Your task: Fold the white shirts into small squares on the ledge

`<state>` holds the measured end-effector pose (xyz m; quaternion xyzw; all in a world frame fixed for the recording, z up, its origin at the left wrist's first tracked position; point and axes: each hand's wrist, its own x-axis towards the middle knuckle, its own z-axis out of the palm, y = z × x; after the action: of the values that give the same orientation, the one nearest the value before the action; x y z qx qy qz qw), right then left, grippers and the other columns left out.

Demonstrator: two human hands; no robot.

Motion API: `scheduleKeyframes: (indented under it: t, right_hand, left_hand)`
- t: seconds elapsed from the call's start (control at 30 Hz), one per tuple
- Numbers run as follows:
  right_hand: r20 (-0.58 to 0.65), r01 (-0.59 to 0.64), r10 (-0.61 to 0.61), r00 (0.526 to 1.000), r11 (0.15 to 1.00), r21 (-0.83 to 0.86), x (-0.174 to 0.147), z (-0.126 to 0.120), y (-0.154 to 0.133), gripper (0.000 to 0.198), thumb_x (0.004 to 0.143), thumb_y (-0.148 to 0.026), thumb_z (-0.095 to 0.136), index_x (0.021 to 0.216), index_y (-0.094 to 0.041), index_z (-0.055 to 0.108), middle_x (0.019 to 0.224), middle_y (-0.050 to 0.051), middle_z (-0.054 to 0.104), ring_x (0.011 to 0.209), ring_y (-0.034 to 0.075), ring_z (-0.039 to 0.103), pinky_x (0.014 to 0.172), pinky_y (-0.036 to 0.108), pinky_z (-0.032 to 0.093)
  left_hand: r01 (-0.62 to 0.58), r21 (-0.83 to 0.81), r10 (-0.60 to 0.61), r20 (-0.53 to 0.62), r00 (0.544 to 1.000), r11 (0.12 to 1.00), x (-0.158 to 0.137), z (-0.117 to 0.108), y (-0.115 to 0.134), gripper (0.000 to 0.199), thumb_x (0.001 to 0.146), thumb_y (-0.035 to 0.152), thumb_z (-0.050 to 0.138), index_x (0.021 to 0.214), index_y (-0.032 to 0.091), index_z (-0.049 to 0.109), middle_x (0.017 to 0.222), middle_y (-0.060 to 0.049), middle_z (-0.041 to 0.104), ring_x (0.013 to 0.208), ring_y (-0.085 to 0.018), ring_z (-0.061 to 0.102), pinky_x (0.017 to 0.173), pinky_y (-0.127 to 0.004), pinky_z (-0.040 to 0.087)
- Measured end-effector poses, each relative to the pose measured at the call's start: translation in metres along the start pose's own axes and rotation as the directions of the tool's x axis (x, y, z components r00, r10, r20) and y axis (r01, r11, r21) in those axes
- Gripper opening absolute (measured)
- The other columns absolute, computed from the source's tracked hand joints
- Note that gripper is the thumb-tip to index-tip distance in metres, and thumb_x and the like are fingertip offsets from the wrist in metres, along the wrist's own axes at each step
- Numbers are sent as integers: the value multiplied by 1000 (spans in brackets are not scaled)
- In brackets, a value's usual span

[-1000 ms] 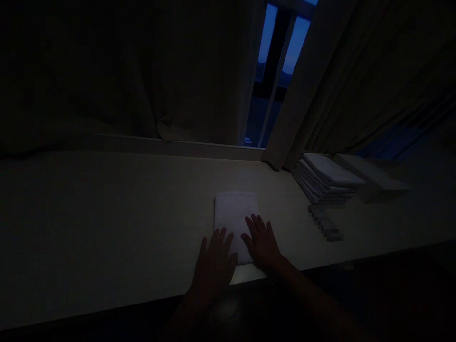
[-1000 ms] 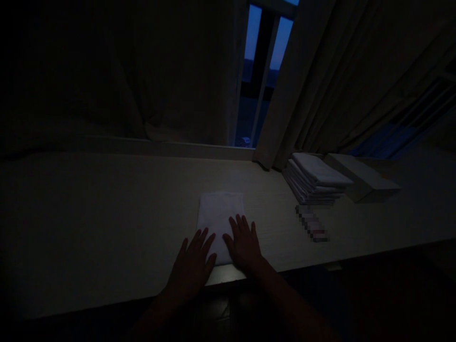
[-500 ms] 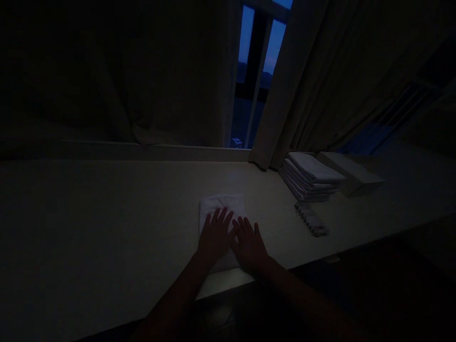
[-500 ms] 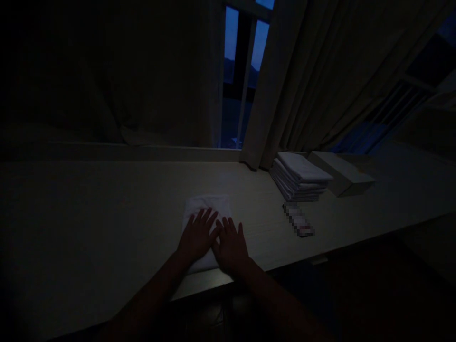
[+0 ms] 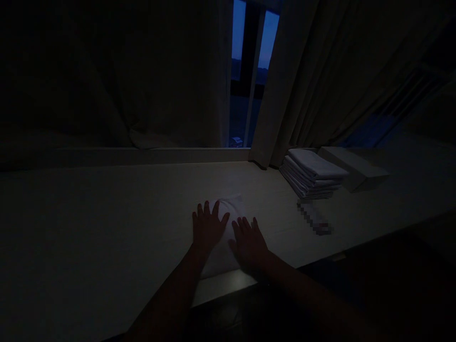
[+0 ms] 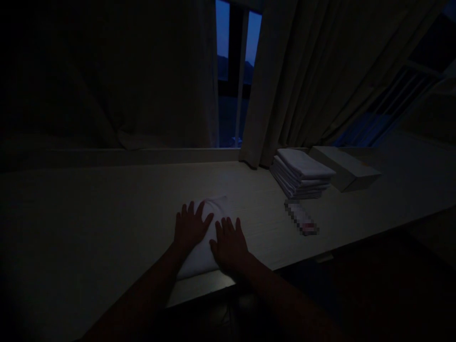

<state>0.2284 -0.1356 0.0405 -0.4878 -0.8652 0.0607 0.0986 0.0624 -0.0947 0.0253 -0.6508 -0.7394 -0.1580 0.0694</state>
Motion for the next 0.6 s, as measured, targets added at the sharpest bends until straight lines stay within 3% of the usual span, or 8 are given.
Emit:
scheduleKeyframes:
  t: [0.1, 0.23, 0.4, 0.6]
  right_hand:
    - [-7, 5, -5, 1000, 999, 41, 24, -3, -12, 62, 99, -48, 17, 147, -11, 34, 152, 14, 32, 143, 27, 21, 117, 49, 8]
    - [-16, 47, -45, 999, 989, 142, 62, 6, -24, 67, 99, -55, 16, 150, -12, 25, 155, 13, 27, 144, 26, 19, 115, 45, 16]
    - [-17, -89, 95, 995, 975, 203, 91, 21, -5, 66, 99, -55, 12, 149, -16, 31, 155, 12, 27, 144, 28, 17, 114, 48, 13]
    - [-64, -144, 156, 986, 975, 169, 105, 28, 13, 62, 100, -50, 12, 149, -15, 30, 155, 11, 28, 144, 27, 14, 115, 51, 8]
  left_hand:
    - [-36, 25, 36, 19, 999, 999, -1, 1, -4, 66, 92, 56, 27, 149, 22, 28, 151, -17, 34, 140, -39, 25, 109, -58, 22]
    - [-70, 65, 67, 50, 997, 995, -2, 6, -11, 57, 95, 34, 25, 151, 26, 22, 154, -13, 30, 142, -35, 23, 109, -54, 24]
    - [-44, 68, 41, 41, 998, 997, -1, 7, -6, 58, 94, 38, 28, 150, 26, 24, 154, -14, 30, 141, -38, 24, 109, -56, 23]
    - [-18, 67, 13, 69, 998, 998, 1, 4, 1, 65, 92, 52, 30, 149, 23, 27, 153, -17, 31, 141, -39, 22, 110, -58, 20]
